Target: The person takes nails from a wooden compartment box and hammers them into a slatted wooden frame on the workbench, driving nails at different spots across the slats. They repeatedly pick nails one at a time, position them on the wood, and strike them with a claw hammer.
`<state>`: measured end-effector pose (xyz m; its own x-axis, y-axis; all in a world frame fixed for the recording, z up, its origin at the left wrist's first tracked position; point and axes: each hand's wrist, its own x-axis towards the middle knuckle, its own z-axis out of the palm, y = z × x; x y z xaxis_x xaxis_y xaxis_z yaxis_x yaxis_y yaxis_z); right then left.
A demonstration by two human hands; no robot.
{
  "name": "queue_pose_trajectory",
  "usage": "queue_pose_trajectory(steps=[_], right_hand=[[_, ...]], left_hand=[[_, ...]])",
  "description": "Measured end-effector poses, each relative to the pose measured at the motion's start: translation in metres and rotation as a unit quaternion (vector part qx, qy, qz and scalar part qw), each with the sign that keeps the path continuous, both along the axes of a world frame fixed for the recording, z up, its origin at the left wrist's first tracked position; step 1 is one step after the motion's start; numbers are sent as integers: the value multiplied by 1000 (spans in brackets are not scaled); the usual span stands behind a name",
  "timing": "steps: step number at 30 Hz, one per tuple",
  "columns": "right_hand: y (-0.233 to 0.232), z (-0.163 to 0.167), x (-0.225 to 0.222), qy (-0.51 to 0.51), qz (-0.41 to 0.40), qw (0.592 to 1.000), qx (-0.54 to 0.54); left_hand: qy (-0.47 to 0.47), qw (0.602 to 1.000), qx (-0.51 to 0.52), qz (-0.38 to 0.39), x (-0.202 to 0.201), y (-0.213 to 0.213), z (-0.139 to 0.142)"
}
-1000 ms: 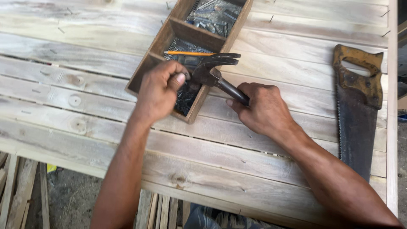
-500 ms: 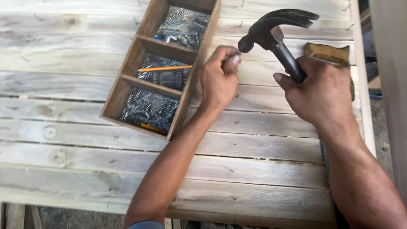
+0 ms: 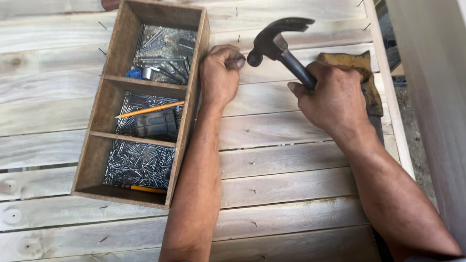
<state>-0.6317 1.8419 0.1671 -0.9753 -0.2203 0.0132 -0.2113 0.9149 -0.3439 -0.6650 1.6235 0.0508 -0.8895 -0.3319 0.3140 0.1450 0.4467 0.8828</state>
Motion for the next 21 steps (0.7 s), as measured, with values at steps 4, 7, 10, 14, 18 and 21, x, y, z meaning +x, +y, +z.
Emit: queue_pose_trajectory(steps=[4, 7, 10, 14, 18, 21], right_hand=[[-6, -2, -4, 65, 50, 996, -14], [-5, -2, -5, 62, 42, 997, -1], [-2, -3, -6, 74, 42, 996, 7], [-6, -7, -7, 106, 68, 992, 28], [-18, -15, -7, 102, 84, 990, 57], [-17, -14, -4, 101, 99, 988, 68]], left_hand=[[-43, 999, 18, 7, 2, 0, 7], [-26, 999, -22, 4, 3, 2, 7], [11, 997, -70, 13, 6, 3, 3], [17, 997, -74, -4, 8, 2, 1], [27, 996, -88, -11, 9, 0, 1], [31, 995, -99, -11, 9, 0, -2]])
